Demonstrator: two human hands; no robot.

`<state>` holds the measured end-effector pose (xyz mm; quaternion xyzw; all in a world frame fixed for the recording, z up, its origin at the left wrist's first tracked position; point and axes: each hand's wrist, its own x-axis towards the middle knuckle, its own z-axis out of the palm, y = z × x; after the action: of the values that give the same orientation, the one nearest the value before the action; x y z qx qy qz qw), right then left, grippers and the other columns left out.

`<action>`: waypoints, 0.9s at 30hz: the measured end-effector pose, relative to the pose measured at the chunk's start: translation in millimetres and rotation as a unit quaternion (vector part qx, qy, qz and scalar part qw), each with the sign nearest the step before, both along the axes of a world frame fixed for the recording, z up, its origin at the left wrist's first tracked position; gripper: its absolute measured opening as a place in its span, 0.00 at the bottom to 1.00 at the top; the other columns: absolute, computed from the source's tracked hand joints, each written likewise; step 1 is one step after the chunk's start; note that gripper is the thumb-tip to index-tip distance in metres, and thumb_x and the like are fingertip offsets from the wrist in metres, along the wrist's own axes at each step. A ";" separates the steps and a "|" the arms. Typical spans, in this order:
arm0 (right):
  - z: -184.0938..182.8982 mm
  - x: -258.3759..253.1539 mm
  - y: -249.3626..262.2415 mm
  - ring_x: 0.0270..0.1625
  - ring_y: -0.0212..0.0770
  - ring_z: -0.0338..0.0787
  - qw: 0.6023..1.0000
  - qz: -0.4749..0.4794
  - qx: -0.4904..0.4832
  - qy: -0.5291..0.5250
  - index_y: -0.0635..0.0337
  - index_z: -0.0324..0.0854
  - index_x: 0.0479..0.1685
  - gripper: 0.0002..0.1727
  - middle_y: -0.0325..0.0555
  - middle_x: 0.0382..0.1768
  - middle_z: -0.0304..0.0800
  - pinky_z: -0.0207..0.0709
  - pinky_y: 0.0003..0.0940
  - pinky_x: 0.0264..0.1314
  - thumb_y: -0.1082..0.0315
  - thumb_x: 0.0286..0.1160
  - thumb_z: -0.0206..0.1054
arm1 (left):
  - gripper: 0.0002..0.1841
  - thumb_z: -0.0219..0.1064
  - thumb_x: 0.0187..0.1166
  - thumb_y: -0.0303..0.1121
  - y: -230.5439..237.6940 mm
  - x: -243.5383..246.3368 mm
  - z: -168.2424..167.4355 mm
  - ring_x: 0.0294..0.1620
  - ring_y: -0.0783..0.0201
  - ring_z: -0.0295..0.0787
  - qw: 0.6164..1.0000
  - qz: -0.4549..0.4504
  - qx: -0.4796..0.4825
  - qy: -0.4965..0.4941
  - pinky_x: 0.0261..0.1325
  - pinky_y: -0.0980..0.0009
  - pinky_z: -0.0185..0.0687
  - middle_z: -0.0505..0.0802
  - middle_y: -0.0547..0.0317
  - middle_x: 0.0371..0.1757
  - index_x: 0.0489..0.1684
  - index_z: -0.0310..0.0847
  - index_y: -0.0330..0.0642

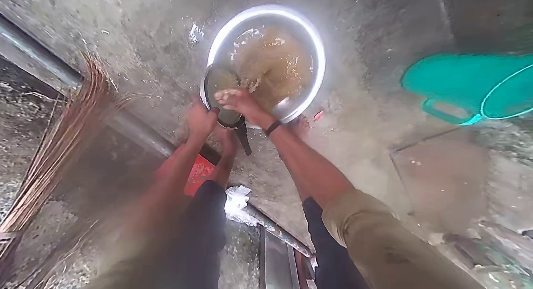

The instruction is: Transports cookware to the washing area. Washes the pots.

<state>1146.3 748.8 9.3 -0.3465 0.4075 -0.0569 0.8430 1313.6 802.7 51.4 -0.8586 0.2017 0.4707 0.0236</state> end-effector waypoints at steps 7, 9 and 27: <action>-20.2 49.9 1.1 0.79 0.44 0.80 0.990 -0.061 -0.112 0.067 0.65 0.77 0.77 0.23 0.55 0.75 0.83 0.70 0.45 0.84 0.65 0.92 0.49 | 0.31 0.69 0.76 0.43 -1.8 -7.8 -21.6 0.51 0.45 0.94 0.996 0.062 -0.038 0.057 0.54 0.38 0.89 0.92 0.41 0.53 0.76 0.70 0.39; -52.0 45.9 -11.7 0.76 0.49 0.82 0.943 0.022 -0.265 0.200 0.58 0.83 0.72 0.20 0.54 0.71 0.85 0.75 0.49 0.80 0.62 0.89 0.57 | 0.30 0.71 0.74 0.39 -7.7 -16.3 -25.1 0.52 0.44 0.94 0.996 0.040 -0.053 0.052 0.55 0.37 0.89 0.93 0.40 0.53 0.76 0.71 0.40; 23.4 -70.0 -15.6 0.58 0.54 0.91 0.875 0.225 -0.326 0.277 0.55 0.90 0.54 0.13 0.52 0.52 0.92 0.81 0.61 0.63 0.58 0.86 0.64 | 0.35 0.64 0.82 0.40 -60.0 -63.3 15.6 0.59 0.28 0.87 0.995 -0.008 -0.087 -0.045 0.55 0.26 0.78 0.89 0.29 0.58 0.88 0.56 0.44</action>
<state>1076.4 733.2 32.7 -0.6856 0.4940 0.1027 0.5248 1250.3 742.8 67.0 -0.8762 0.2471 0.4120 -0.0384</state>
